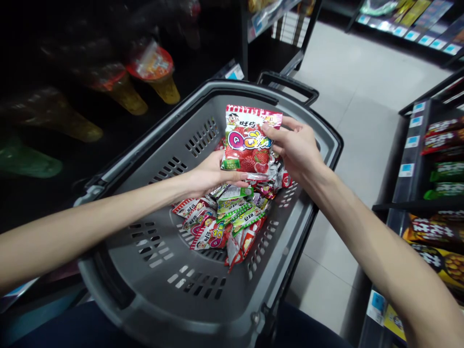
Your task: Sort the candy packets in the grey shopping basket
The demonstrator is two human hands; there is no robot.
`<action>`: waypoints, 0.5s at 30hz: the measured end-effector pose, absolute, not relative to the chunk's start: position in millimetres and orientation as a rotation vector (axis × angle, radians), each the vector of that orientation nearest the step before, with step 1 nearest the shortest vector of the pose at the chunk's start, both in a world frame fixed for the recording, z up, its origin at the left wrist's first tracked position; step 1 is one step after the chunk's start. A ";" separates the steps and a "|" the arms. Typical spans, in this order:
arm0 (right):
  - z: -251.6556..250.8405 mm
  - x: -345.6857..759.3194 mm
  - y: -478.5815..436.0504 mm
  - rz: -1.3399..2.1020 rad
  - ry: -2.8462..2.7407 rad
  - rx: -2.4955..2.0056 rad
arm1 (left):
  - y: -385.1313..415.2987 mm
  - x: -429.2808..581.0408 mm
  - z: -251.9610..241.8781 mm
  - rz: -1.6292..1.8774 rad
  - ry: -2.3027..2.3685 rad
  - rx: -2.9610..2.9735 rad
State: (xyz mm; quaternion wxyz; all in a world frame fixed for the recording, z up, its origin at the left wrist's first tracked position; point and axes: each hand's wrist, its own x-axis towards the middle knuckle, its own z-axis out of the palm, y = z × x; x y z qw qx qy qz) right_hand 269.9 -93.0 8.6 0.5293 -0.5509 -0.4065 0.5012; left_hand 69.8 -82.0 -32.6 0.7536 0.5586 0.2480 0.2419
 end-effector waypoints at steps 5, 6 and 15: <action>14.2 268.6 -95.0 1.178 -0.992 -1.371 | -84.2 69.7 -20.5 0.506 0.664 1.068; 14.6 268.8 -95.1 1.170 -0.999 -1.383 | -84.7 69.8 -18.9 0.504 0.665 1.057; 21.8 259.2 -95.8 1.145 -0.989 -1.419 | -80.3 71.4 -24.9 0.500 0.698 1.049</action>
